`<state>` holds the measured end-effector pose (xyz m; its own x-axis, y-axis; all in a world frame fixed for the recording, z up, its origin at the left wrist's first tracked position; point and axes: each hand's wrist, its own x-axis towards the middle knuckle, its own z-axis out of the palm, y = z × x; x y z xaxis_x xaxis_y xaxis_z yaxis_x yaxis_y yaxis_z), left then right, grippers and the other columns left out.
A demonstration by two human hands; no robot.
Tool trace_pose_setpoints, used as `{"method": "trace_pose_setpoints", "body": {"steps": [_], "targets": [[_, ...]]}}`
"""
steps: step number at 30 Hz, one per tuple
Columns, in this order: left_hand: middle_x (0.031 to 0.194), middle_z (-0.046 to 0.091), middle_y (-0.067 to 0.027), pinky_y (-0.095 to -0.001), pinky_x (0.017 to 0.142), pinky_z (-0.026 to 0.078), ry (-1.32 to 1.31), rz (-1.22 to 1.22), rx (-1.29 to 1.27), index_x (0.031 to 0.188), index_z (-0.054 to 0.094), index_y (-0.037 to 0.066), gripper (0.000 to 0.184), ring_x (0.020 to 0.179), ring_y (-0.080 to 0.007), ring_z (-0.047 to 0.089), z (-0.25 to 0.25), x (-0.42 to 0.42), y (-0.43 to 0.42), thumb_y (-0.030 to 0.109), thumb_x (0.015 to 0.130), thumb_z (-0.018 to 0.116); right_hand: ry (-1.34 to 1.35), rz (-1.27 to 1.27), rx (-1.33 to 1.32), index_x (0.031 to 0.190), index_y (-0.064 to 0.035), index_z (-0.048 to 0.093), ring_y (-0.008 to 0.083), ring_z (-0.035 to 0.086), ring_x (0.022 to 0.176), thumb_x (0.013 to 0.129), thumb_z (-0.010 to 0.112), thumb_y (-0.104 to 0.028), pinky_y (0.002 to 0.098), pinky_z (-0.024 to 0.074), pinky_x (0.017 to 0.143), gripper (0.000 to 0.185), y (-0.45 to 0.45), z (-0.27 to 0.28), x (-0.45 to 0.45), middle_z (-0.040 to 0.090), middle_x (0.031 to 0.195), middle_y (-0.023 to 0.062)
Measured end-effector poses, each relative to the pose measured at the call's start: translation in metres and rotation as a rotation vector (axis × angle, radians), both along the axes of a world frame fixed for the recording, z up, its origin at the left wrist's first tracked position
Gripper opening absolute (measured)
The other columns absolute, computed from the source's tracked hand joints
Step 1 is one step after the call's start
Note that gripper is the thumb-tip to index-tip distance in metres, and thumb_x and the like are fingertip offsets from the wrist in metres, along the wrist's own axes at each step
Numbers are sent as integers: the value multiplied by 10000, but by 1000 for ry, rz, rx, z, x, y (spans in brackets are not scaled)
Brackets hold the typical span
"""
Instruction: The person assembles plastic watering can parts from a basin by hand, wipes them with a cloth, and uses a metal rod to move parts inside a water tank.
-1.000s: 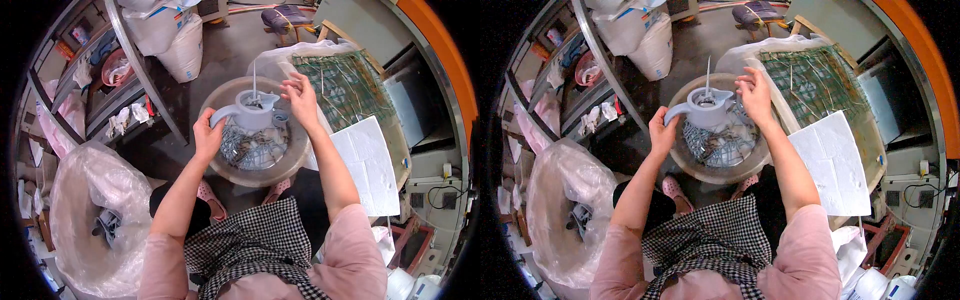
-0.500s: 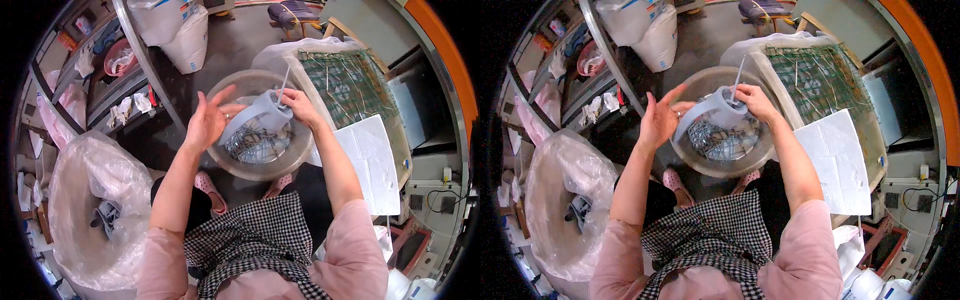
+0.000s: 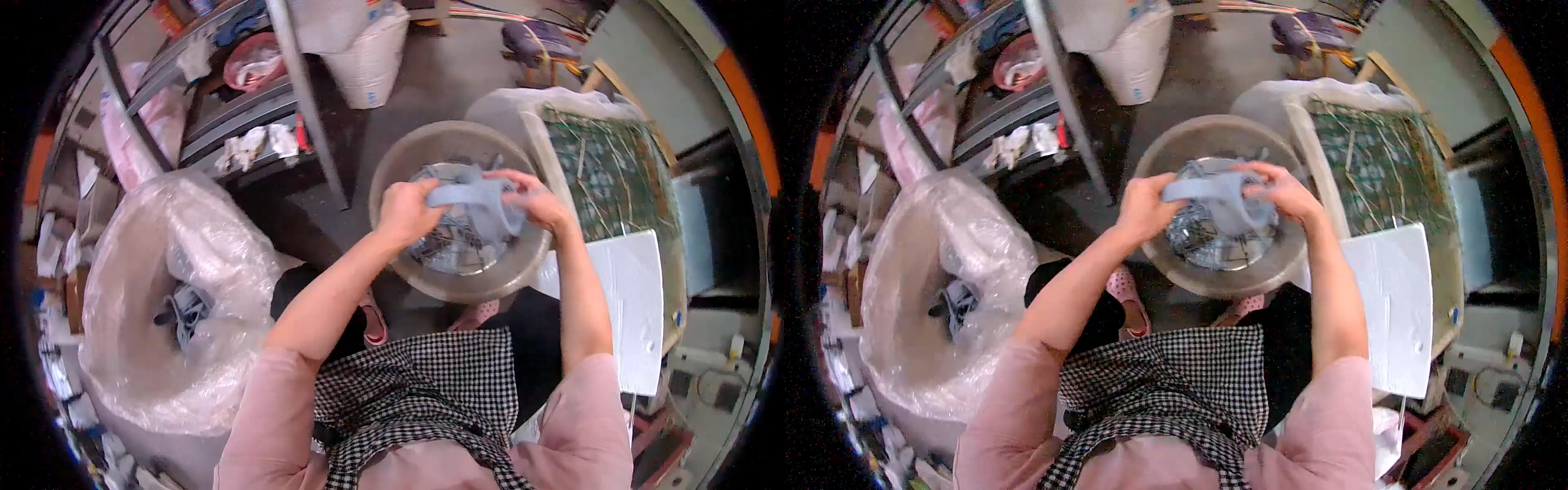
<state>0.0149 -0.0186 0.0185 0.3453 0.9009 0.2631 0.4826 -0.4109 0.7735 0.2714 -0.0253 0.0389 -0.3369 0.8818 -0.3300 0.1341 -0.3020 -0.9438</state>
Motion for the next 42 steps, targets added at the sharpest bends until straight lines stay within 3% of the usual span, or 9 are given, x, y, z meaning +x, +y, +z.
{"method": "trace_pose_setpoints", "body": {"steps": [4,16,20,24,27,29,32,36,42], "targets": [[610,602,-115,-415,542,474,81,-68,359,692,609,103,113,592,-312,606,-8,2,-2,174,636,677,-4,271,47,1244,-6,539,146,553,1016,639,671,-30,277,405,928,620,7,-23,2,608,1116,68],[627,613,-128,-437,552,475,137,28,312,725,621,96,114,604,-326,614,-20,15,1,112,621,664,-436,-114,316,1127,-15,617,133,553,977,657,640,35,283,428,871,473,6,-67,-11,623,1062,84],[643,619,-140,-450,584,484,149,16,265,774,627,90,168,635,-328,624,-25,18,8,114,613,667,-468,-24,385,1297,-34,479,183,561,1026,644,663,24,280,419,911,681,16,-47,6,605,1111,107],[672,614,-165,-417,589,484,90,107,195,773,652,83,156,673,-360,603,-16,15,10,93,618,667,-28,-256,196,1332,-30,433,207,516,1137,773,668,-100,319,399,961,610,16,-17,35,538,1252,131],[693,640,-164,-373,617,491,-171,350,143,808,662,39,119,674,-265,648,-3,-4,16,94,703,668,102,-504,265,1244,-13,513,185,555,1071,853,615,-149,293,437,897,426,29,-17,30,596,1146,119],[643,643,-70,-329,588,458,-482,476,127,814,660,-7,129,644,-105,586,10,-29,25,122,805,649,-262,-526,345,1128,6,577,156,599,934,868,595,-143,273,465,817,300,47,-46,28,639,1012,98],[560,509,-16,-312,477,375,-605,762,-280,670,584,-9,361,516,-101,471,56,-105,22,281,886,594,-449,-305,444,1017,-2,622,146,608,750,847,601,-137,281,486,714,218,71,-60,-45,660,835,79],[503,270,40,-263,397,207,-1335,726,-559,630,422,121,414,396,-93,248,42,-213,-7,393,916,545,-444,-14,617,1077,-33,604,238,633,855,826,619,-113,331,489,765,264,121,-70,-195,645,968,144],[476,256,34,-256,387,178,-1540,921,-524,624,390,133,402,373,-86,218,-18,-282,-61,355,954,450,-517,194,924,1173,-36,527,366,515,1064,820,627,-193,444,430,902,399,219,-101,-409,559,1099,197]]}}
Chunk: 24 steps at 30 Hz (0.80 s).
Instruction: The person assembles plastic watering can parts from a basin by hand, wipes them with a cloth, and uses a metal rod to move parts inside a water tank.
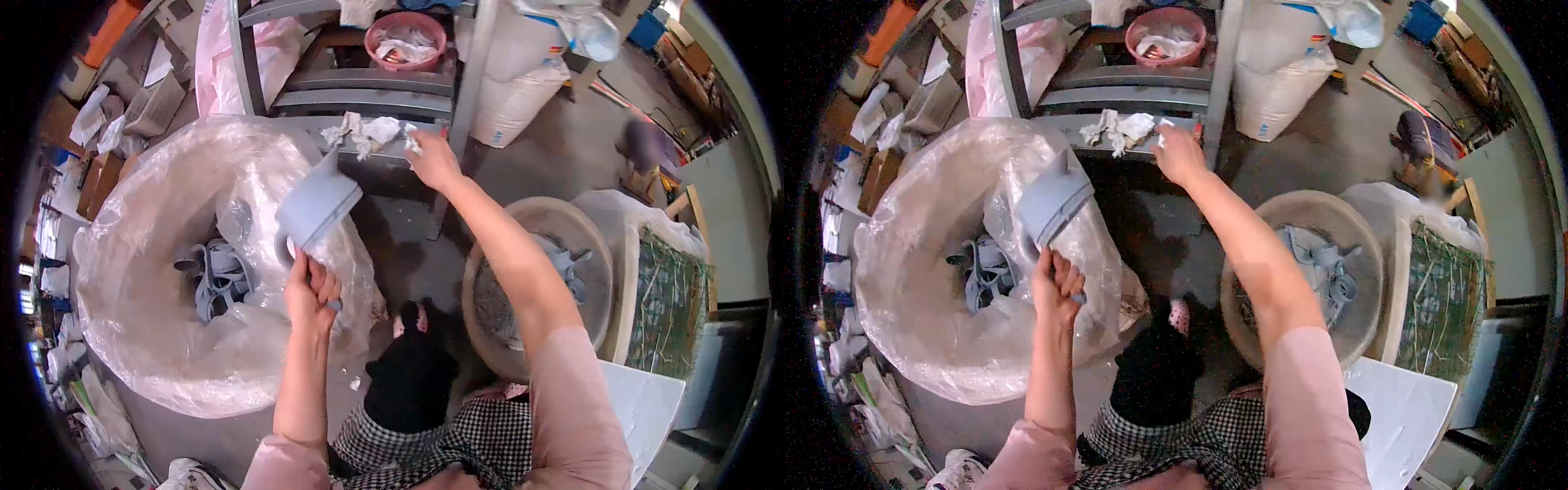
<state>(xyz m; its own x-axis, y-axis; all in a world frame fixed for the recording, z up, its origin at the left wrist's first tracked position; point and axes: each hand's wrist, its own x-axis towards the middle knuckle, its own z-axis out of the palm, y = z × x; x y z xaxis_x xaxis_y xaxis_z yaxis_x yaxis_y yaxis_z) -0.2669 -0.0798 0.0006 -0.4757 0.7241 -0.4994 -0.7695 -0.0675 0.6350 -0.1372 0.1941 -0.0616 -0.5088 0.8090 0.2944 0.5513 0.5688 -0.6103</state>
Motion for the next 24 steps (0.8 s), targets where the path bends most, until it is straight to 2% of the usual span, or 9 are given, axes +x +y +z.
{"method": "trace_pose_setpoints", "body": {"steps": [5,9,14,15,17,18,21,23,24], "targets": [[476,267,30,-250,367,195,-72,-27,33,634,392,119,361,357,-86,221,-27,-19,-14,280,954,436,-26,-117,31,1244,-73,486,378,491,1081,790,668,-200,478,419,913,505,52,-19,-61,530,1153,192],[461,274,17,-271,385,248,-119,-11,25,565,370,109,346,348,-112,244,-28,-18,-6,209,887,451,-231,-6,-50,1278,-215,484,359,488,1113,785,671,-202,528,405,900,528,71,-25,-66,537,1156,169],[477,290,17,-254,363,195,-87,-17,6,589,412,89,286,352,-92,222,-32,-18,-3,190,851,464,-35,8,39,953,-107,681,367,574,915,770,657,-142,410,464,813,188,74,-29,-69,600,924,176],[477,290,17,-254,363,195,-86,-2,6,589,412,89,286,352,-92,222,-31,-18,-4,190,851,464,-34,23,39,953,-107,681,367,574,915,770,657,-142,410,464,813,188,67,-22,-66,600,924,176],[471,285,25,-249,363,201,-212,-39,11,597,419,95,319,348,-82,213,-32,-20,-7,226,882,480,285,-69,77,937,-75,668,322,593,885,802,635,-116,378,471,786,145,48,12,-54,598,893,155],[461,274,35,-239,362,205,-198,-178,172,613,427,104,357,343,-71,212,-44,-25,-13,286,912,499,424,-42,-18,937,-52,650,265,594,868,823,617,-102,342,469,770,129,30,32,-41,599,894,129],[470,256,32,-247,367,188,-407,-225,211,623,409,96,369,345,-77,216,-29,-18,-20,281,942,413,658,157,-326,956,0,587,110,549,847,870,563,-67,252,450,754,112,-45,110,-9,587,938,59],[466,245,36,-242,362,188,-455,-274,284,626,412,91,408,341,-72,214,-18,-11,-26,322,961,398,691,333,-347,982,9,538,110,525,937,893,498,-5,247,417,847,99,-89,141,3,550,1067,72],[448,252,36,-238,358,200,-507,-271,242,612,396,96,421,328,-69,214,-8,-6,-29,333,959,416,709,357,-180,942,0,562,83,539,826,851,546,-36,234,452,716,99,-101,145,3,597,937,32]]}}
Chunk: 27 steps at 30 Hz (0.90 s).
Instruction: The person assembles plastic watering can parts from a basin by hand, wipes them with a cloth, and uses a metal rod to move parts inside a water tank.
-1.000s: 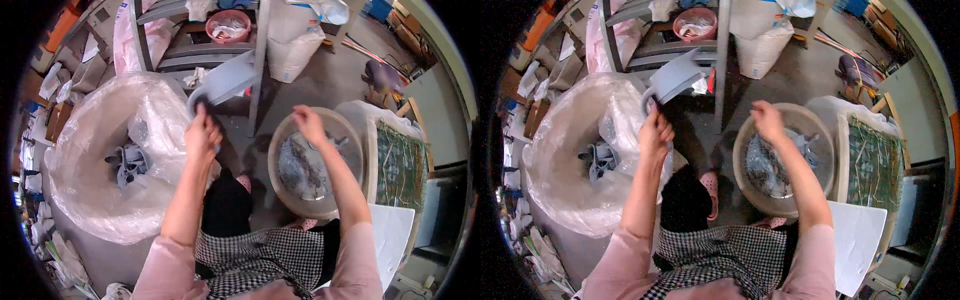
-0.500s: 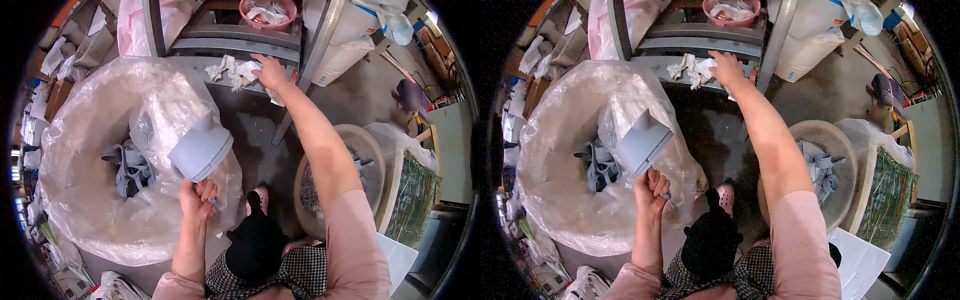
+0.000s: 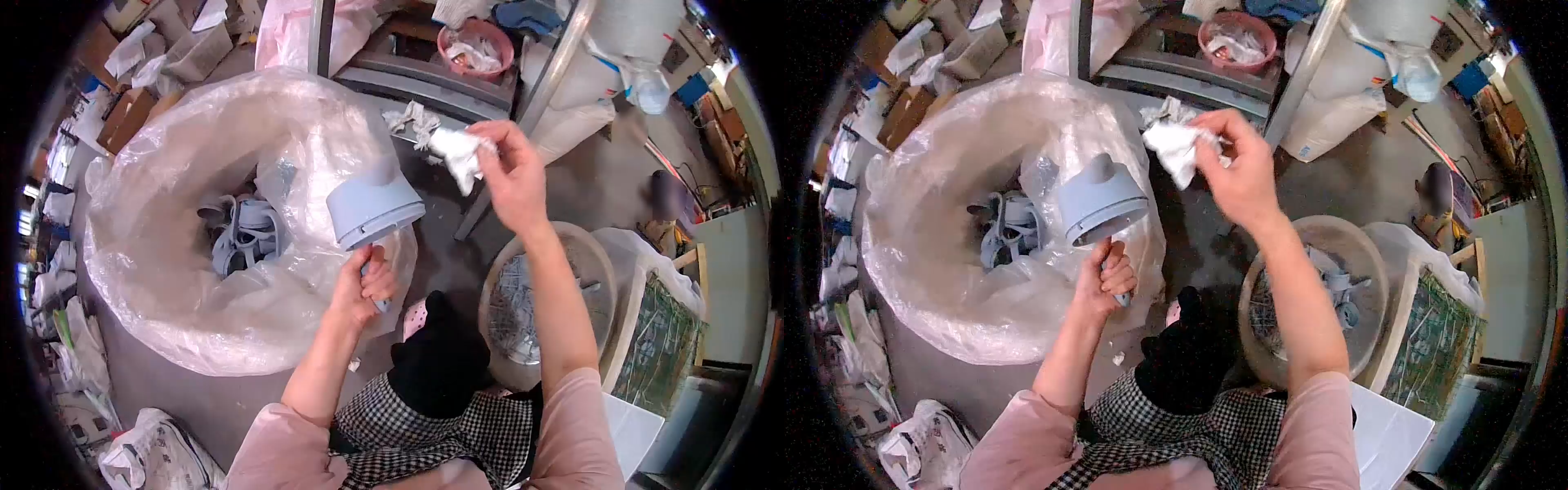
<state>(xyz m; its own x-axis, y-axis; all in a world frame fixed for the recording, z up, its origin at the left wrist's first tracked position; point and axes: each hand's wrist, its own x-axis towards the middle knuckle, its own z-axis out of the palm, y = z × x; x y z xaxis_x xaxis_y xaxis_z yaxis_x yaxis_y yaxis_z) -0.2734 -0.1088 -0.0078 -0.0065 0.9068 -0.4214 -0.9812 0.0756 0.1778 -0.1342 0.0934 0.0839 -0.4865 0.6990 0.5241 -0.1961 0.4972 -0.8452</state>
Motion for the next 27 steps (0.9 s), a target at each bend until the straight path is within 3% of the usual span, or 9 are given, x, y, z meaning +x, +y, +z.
{"method": "trace_pose_setpoints", "body": {"steps": [3,5,9,11,16,19,22,25,27], "targets": [[418,249,35,-234,347,207,-99,-48,65,594,371,99,452,304,-71,202,12,6,-13,351,968,403,1,35,101,925,-4,557,97,566,793,813,562,-17,233,463,678,114,-41,32,3,619,943,51],[416,241,33,-234,338,196,-106,-84,31,592,366,97,453,304,-70,202,25,12,-23,349,966,410,36,101,23,894,-7,560,130,591,807,794,592,-28,237,471,666,107,-67,50,0,621,947,70],[418,234,32,-230,328,188,-86,-87,-42,591,364,95,449,303,-68,200,51,27,-45,341,962,424,-59,86,233,862,-4,554,156,577,730,748,702,-82,250,471,627,202,-104,79,3,601,871,71],[438,250,27,-235,341,189,-40,-144,-26,600,377,92,439,316,-72,213,54,28,-56,331,967,409,-214,77,149,831,2,566,91,575,777,738,735,-60,246,480,714,202,-113,82,7,611,835,37],[443,259,29,-227,338,188,-59,-302,61,604,376,100,441,320,-66,226,52,37,-83,333,978,387,-270,102,196,807,-6,549,72,560,744,730,746,-47,232,475,702,216,-125,97,15,596,782,15],[429,250,39,-210,326,196,-164,-379,108,595,363,107,461,314,-56,229,61,41,-95,359,981,379,-166,231,22,817,-24,523,66,559,734,739,727,-25,224,463,684,218,-128,101,16,595,776,8],[425,254,45,-197,320,209,-251,-350,123,587,354,109,484,314,-47,229,76,44,-104,390,980,373,42,372,-369,839,-57,497,49,527,673,790,667,14,203,421,615,191,-130,104,10,578,769,-18],[424,264,47,-195,320,213,-293,-368,115,582,350,110,494,315,-43,233,83,43,-106,405,978,375,79,419,-513,848,-56,497,53,538,709,802,656,6,210,434,638,177,-131,104,9,581,782,-17],[425,265,47,-193,319,216,-345,-369,145,583,352,110,493,315,-43,230,81,41,-107,407,975,382,67,431,-450,848,-57,502,58,540,735,772,697,-19,215,435,656,213,-133,103,8,584,799,-13]]}}
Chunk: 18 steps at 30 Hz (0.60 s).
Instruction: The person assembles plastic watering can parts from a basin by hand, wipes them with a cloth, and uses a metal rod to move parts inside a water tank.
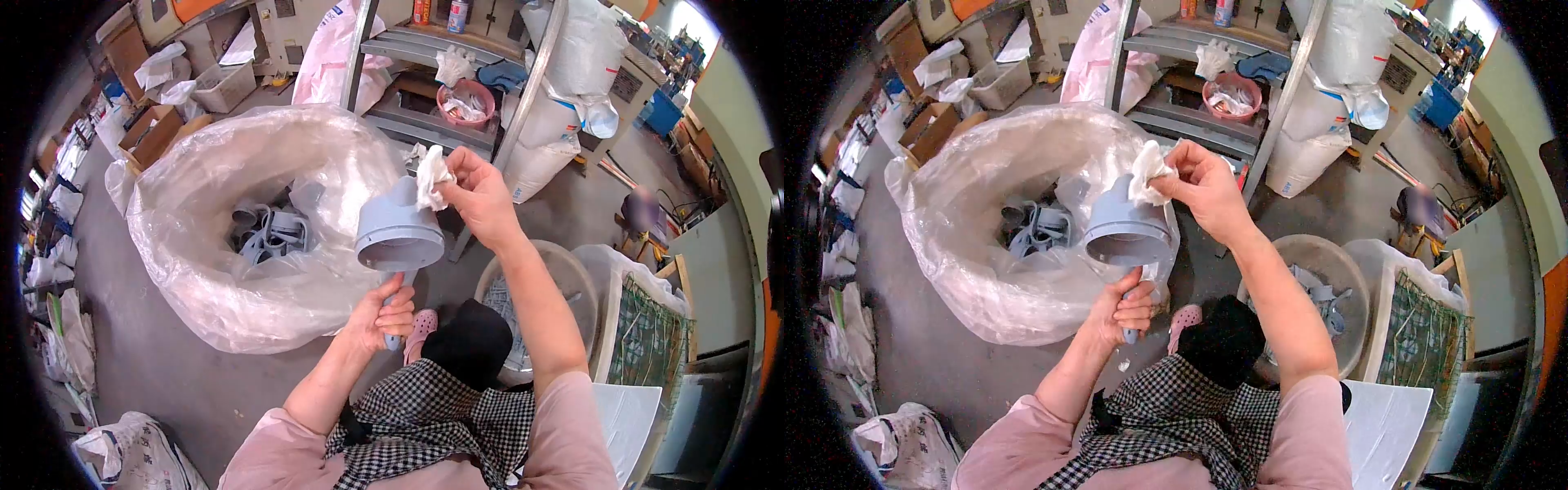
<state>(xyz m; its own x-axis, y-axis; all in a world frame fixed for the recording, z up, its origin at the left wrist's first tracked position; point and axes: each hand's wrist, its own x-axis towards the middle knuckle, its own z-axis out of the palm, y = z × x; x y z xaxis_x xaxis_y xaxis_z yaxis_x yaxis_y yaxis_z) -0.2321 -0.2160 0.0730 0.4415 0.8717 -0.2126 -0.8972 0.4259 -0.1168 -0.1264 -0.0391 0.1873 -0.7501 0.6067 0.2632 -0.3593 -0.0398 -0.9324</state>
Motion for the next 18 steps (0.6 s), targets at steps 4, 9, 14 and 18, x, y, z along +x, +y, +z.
{"method": "trace_pose_setpoints", "body": {"steps": [4,9,14,18], "targets": [[427,267,46,-192,318,216,11,1,-9,579,356,109,491,315,-44,230,-4,-3,-2,397,977,384,-89,-125,366,856,-64,506,65,521,710,696,769,-44,219,436,670,308,-12,3,-8,568,787,-17],[438,271,50,-185,320,207,120,22,-77,578,374,105,480,317,-42,226,-5,1,-8,371,977,393,-71,-180,426,920,-36,548,66,549,787,716,748,-40,236,453,718,286,-17,-5,-19,619,852,4],[446,267,56,-187,320,199,133,28,-73,580,380,105,472,323,-42,222,-8,-3,-12,363,975,404,-111,8,290,1003,-16,625,67,567,768,717,746,-40,226,460,699,312,-6,3,-17,640,839,3],[447,266,58,-194,325,204,227,70,-119,582,387,107,468,328,-43,223,-2,-2,-16,366,971,414,-249,16,475,874,13,667,67,571,756,709,736,7,227,470,673,179,-11,8,-15,631,835,5]]}}
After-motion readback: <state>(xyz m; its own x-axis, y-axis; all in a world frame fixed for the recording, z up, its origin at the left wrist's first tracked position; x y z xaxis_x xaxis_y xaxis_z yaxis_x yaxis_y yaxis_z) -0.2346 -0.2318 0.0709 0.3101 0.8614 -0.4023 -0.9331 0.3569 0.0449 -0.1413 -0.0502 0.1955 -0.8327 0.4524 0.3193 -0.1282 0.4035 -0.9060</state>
